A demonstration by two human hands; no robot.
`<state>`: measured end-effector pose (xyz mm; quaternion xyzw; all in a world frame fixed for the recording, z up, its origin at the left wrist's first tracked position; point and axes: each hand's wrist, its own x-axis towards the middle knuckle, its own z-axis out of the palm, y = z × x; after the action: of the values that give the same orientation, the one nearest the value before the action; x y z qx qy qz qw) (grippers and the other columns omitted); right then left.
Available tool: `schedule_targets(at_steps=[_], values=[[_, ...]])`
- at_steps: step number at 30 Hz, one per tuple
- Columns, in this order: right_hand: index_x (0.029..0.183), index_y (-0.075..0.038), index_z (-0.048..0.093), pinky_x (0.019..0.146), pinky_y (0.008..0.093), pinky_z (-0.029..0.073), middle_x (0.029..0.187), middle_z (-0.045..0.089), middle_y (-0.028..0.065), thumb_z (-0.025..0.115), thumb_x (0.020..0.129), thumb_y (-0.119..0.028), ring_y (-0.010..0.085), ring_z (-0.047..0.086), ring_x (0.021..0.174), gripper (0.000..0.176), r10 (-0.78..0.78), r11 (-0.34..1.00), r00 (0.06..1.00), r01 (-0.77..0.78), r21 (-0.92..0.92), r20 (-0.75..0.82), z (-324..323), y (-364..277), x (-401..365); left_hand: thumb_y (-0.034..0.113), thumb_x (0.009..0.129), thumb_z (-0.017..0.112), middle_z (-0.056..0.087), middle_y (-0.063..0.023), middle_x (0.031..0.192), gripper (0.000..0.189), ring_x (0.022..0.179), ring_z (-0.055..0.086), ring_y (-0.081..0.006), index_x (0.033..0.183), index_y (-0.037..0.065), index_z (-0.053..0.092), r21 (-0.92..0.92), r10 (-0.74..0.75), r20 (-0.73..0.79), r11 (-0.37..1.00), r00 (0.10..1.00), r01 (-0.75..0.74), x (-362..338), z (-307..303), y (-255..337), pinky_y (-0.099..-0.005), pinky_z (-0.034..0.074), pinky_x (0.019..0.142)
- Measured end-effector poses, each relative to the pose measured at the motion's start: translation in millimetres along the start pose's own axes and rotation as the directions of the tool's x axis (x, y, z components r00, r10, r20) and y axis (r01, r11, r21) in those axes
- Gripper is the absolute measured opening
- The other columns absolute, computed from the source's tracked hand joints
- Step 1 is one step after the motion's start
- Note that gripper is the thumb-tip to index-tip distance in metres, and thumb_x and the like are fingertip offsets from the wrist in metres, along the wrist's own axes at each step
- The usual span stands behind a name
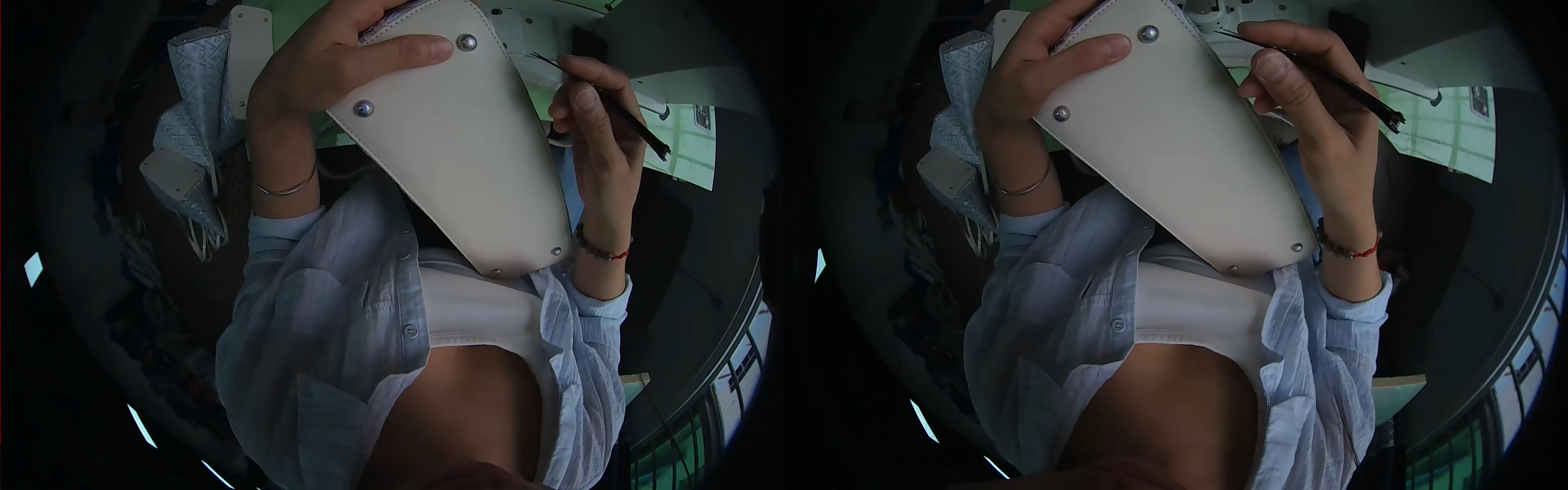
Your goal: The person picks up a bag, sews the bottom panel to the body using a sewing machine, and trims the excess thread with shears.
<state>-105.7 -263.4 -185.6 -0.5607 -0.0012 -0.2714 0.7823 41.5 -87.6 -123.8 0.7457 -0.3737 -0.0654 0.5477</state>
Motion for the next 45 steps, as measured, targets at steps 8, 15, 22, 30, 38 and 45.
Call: schedule_targets(at_steps=[8,15,22,30,38,45], values=[[0.107,-0.008,0.054,0.049,0.0210,0.042,0.086,0.068,0.0253,0.052,0.098,-0.021,0.0164,0.060,0.051,0.015,-0.179,0.932,0.882,0.010,0.361,0.436,13.2,-22.5,-50.9,0.008,0.087,0.053,0.048,-0.0192,0.134,0.052,0.126,0.045,-0.0240,0.135,-0.005,0.039,-0.085,-0.155,0.087,0.983,0.984,0.163,-5.3,-23.2,-69.4,-0.0328,0.034,0.106],[0.103,-0.013,0.066,0.047,0.0278,0.032,0.076,0.068,0.0103,0.061,0.091,-0.013,0.0128,0.056,0.052,0.013,-0.225,0.942,0.584,-0.075,0.328,0.780,21.9,-58.1,-68.0,0.008,0.087,0.053,0.048,-0.0192,0.134,0.052,0.126,0.045,-0.0239,0.135,-0.005,0.040,-0.124,-0.170,0.156,0.974,0.973,0.190,-0.7,-12.9,-65.0,-0.0326,0.034,0.106],[0.088,-0.014,0.066,0.061,0.0294,0.035,0.067,0.064,-0.0002,0.066,0.085,-0.017,0.0142,0.054,0.070,0.004,-0.147,0.987,0.550,0.138,0.084,0.822,22.2,-62.4,-71.3,0.009,0.087,0.052,0.049,-0.0192,0.134,0.052,0.125,0.046,-0.0238,0.135,-0.005,0.040,-0.117,-0.194,0.204,0.968,0.959,0.221,-6.5,-16.5,-55.8,-0.0325,0.035,0.105],[0.066,-0.014,0.050,0.061,0.0296,0.031,0.049,0.043,-0.0055,0.071,0.078,-0.017,0.0149,0.047,0.068,0.025,-0.078,0.963,0.556,0.257,-0.082,0.827,26.7,-67.2,-75.0,0.009,0.087,0.052,0.049,-0.0191,0.133,0.051,0.124,0.047,-0.0237,0.135,-0.005,0.040,-0.123,-0.215,0.260,0.959,0.941,0.253,-13.0,-17.2,-49.1,-0.0324,0.035,0.105],[0.067,-0.013,0.051,0.058,0.0302,0.031,0.050,0.036,-0.0025,0.069,0.065,-0.013,0.0167,0.044,0.066,0.019,-0.075,0.960,0.577,0.261,-0.097,0.813,28.6,-68.1,-84.8,0.009,0.087,0.052,0.050,-0.0191,0.133,0.051,0.124,0.048,-0.0236,0.135,-0.005,0.040,-0.134,-0.229,0.317,0.950,0.920,0.282,-16.4,-16.5,-40.9,-0.0322,0.036,0.105],[0.069,-0.012,0.056,0.056,0.0314,0.032,0.051,0.039,-0.0025,0.073,0.065,-0.014,0.0188,0.042,0.061,0.018,-0.074,0.970,0.707,0.214,-0.112,0.703,10.1,-64.0,-85.3,0.009,0.087,0.052,0.051,-0.0191,0.132,0.051,0.123,0.048,-0.0235,0.134,-0.005,0.041,-0.137,-0.244,0.367,0.940,0.898,0.311,-18.9,-12.2,-37.6,-0.0321,0.036,0.104]])
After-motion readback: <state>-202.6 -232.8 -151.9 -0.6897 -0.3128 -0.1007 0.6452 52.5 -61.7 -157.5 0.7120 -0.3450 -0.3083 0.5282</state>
